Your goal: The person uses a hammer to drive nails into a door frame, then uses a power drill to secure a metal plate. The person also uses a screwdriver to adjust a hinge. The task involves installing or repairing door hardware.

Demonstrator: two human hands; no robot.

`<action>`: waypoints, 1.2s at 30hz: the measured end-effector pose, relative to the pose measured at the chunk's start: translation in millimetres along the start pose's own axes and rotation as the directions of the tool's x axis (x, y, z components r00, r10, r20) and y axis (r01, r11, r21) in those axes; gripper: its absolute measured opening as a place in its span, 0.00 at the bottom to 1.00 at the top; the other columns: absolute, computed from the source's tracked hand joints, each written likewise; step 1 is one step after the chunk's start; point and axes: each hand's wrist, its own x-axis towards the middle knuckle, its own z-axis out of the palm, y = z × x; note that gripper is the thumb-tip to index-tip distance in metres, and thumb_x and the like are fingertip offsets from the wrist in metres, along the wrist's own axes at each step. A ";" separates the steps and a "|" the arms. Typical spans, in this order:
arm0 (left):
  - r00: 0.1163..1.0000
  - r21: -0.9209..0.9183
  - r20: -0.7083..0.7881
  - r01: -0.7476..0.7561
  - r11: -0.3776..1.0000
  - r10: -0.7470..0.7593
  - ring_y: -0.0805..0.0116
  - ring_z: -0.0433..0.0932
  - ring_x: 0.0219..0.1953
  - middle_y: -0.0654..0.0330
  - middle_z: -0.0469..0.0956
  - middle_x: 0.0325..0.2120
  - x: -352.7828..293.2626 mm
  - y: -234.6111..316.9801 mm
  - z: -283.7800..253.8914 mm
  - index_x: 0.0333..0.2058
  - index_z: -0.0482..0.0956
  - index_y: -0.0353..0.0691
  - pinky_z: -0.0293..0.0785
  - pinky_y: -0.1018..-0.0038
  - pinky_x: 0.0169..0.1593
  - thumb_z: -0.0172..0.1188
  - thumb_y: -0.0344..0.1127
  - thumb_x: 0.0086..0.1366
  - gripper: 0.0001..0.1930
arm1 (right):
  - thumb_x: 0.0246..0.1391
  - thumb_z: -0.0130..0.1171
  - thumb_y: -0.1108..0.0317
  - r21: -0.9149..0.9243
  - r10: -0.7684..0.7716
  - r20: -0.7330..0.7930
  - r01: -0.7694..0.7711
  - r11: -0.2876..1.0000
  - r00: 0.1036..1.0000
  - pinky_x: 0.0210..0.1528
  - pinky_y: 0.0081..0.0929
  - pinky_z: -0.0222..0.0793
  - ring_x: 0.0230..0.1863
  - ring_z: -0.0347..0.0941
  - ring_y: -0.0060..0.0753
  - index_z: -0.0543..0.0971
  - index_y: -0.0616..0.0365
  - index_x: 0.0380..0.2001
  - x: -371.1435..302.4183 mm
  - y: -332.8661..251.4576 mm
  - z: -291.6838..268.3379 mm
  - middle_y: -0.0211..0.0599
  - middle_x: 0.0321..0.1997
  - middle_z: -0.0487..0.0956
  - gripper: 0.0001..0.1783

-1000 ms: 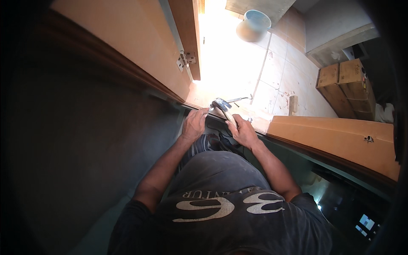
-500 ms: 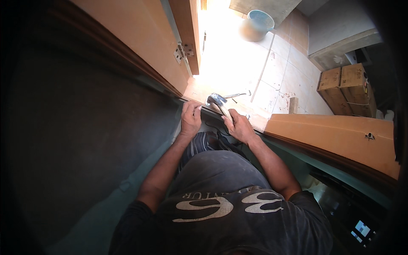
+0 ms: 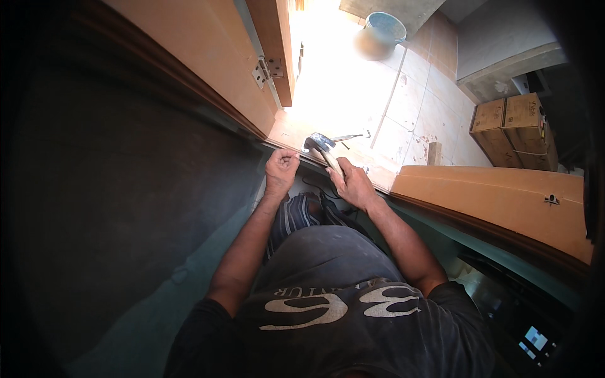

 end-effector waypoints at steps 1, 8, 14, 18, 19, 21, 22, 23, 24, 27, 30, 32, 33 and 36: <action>1.000 -0.016 0.001 0.002 1.000 -0.002 0.79 0.78 0.35 0.63 0.81 0.35 -0.5 0.1 0.5 0.45 0.79 0.32 0.78 0.80 0.42 0.66 0.25 0.70 0.09 | 0.71 0.59 0.56 0.004 -0.003 -0.004 0.003 1.000 1.000 0.38 0.58 0.72 0.36 0.79 0.71 0.72 0.63 0.45 -0.2 0.4 0.2 0.64 0.30 0.81 0.18; 1.000 -0.074 -0.009 0.023 0.997 -0.024 0.75 0.81 0.38 0.60 0.84 0.39 -1.2 6.0 6.5 0.51 0.81 0.29 0.81 0.77 0.46 0.63 0.26 0.73 0.11 | 0.71 0.59 0.56 0.018 0.031 0.014 -0.032 0.999 0.999 0.37 0.58 0.71 0.35 0.79 0.72 0.72 0.63 0.44 -0.1 -2.5 -2.2 0.65 0.29 0.81 0.18; 0.999 0.089 -0.034 -0.017 0.996 0.021 0.72 0.83 0.41 0.57 0.85 0.42 -4.5 4.5 10.0 0.50 0.83 0.31 0.81 0.76 0.46 0.64 0.26 0.72 0.10 | 0.71 0.59 0.56 0.012 0.029 0.016 -0.029 1.000 0.999 0.37 0.59 0.71 0.35 0.79 0.73 0.72 0.64 0.44 0.8 -3.6 -3.7 0.66 0.29 0.80 0.19; 0.957 0.339 -0.022 -0.266 0.902 0.290 0.70 0.83 0.38 0.58 0.84 0.40 -4.2 16.1 14.5 0.47 0.83 0.33 0.79 0.76 0.43 0.66 0.26 0.70 0.08 | 0.71 0.59 0.56 0.018 0.012 0.010 -0.012 1.000 1.000 0.37 0.59 0.71 0.35 0.79 0.73 0.72 0.64 0.44 1.5 0.7 -1.9 0.66 0.29 0.81 0.19; 0.961 0.320 -0.034 -0.248 0.914 0.273 0.70 0.83 0.37 0.57 0.83 0.39 -3.3 16.7 17.1 0.46 0.83 0.33 0.79 0.75 0.42 0.65 0.26 0.70 0.08 | 0.71 0.59 0.56 0.019 0.010 0.010 -0.010 1.000 1.000 0.37 0.59 0.71 0.35 0.79 0.73 0.72 0.64 0.44 1.7 1.1 -1.8 0.67 0.29 0.81 0.19; 0.970 0.282 -0.059 -0.212 0.936 0.237 0.68 0.81 0.36 0.56 0.81 0.38 -1.2 12.2 21.7 0.44 0.82 0.33 0.78 0.74 0.41 0.64 0.26 0.70 0.06 | 0.71 0.59 0.56 0.037 0.011 0.014 -0.011 0.999 1.000 0.38 0.59 0.71 0.35 0.79 0.73 0.72 0.65 0.44 2.3 3.5 -0.4 0.67 0.30 0.81 0.19; 0.967 0.302 -0.053 -0.221 0.928 0.247 0.68 0.80 0.36 0.56 0.80 0.38 -0.3 10.1 22.3 0.43 0.82 0.34 0.78 0.73 0.41 0.64 0.26 0.70 0.06 | 0.71 0.59 0.56 0.046 0.012 0.015 -0.013 0.999 1.000 0.38 0.59 0.71 0.35 0.79 0.73 0.72 0.65 0.44 2.5 4.2 -0.1 0.67 0.30 0.81 0.19; 0.966 0.321 -0.046 -0.228 0.919 0.256 0.69 0.79 0.36 0.57 0.79 0.39 0.4 7.7 23.3 0.43 0.82 0.34 0.77 0.72 0.41 0.64 0.26 0.70 0.05 | 0.71 0.59 0.56 0.041 0.008 0.013 -0.008 0.999 1.000 0.38 0.59 0.71 0.36 0.79 0.73 0.72 0.65 0.45 2.4 4.4 0.0 0.67 0.30 0.81 0.19; 0.964 0.340 -0.038 -0.236 0.910 0.264 0.69 0.78 0.35 0.58 0.77 0.39 1.3 5.4 24.2 0.42 0.82 0.35 0.76 0.72 0.41 0.64 0.26 0.70 0.05 | 0.71 0.59 0.57 0.035 0.004 0.011 -0.004 0.999 1.000 0.38 0.59 0.71 0.36 0.79 0.73 0.72 0.65 0.45 2.5 4.3 0.3 0.67 0.30 0.81 0.19; 0.944 0.335 -0.084 -0.276 0.901 0.320 0.71 0.72 0.35 0.60 0.73 0.39 3.5 -0.3 30.9 0.42 0.83 0.37 0.73 0.73 0.42 0.65 0.27 0.70 0.05 | 0.70 0.60 0.57 0.044 0.001 0.014 -0.002 0.999 1.000 0.39 0.58 0.72 0.36 0.80 0.73 0.72 0.65 0.46 2.6 3.7 -0.1 0.67 0.30 0.81 0.19; 0.954 0.329 -0.114 -0.228 0.916 0.278 0.73 0.67 0.35 0.62 0.70 0.38 3.6 -5.3 31.7 0.42 0.83 0.38 0.70 0.75 0.42 0.66 0.28 0.69 0.05 | 0.70 0.60 0.57 0.050 0.006 0.019 -0.007 0.999 1.000 0.39 0.58 0.72 0.37 0.80 0.72 0.72 0.65 0.47 1.7 0.6 -2.5 0.67 0.31 0.81 0.19; 0.966 0.313 -0.122 -0.182 0.932 0.229 0.74 0.65 0.35 0.64 0.70 0.38 1.3 -7.7 32.0 0.42 0.84 0.40 0.68 0.75 0.42 0.67 0.28 0.69 0.05 | 0.71 0.60 0.57 0.054 0.005 0.016 -0.006 0.999 1.000 0.39 0.58 0.72 0.37 0.80 0.72 0.72 0.65 0.48 1.5 1.2 -2.3 0.66 0.31 0.81 0.19; 0.971 0.305 -0.125 -0.158 0.939 0.204 0.74 0.65 0.35 0.64 0.69 0.37 0.5 -8.2 32.4 0.42 0.84 0.40 0.68 0.76 0.42 0.67 0.28 0.69 0.05 | 0.71 0.59 0.57 0.059 0.003 0.013 -0.003 0.998 1.000 0.39 0.58 0.72 0.37 0.80 0.72 0.72 0.65 0.48 1.5 2.7 -1.4 0.66 0.31 0.81 0.19; 0.967 0.288 -0.132 -0.172 0.942 0.217 0.75 0.64 0.35 0.66 0.69 0.37 1.1 -11.4 30.9 0.43 0.85 0.41 0.67 0.76 0.41 0.67 0.29 0.69 0.05 | 0.71 0.59 0.57 0.051 -0.001 0.013 0.001 0.999 1.000 0.39 0.58 0.72 0.36 0.80 0.72 0.72 0.65 0.48 1.5 2.3 -1.2 0.66 0.30 0.81 0.19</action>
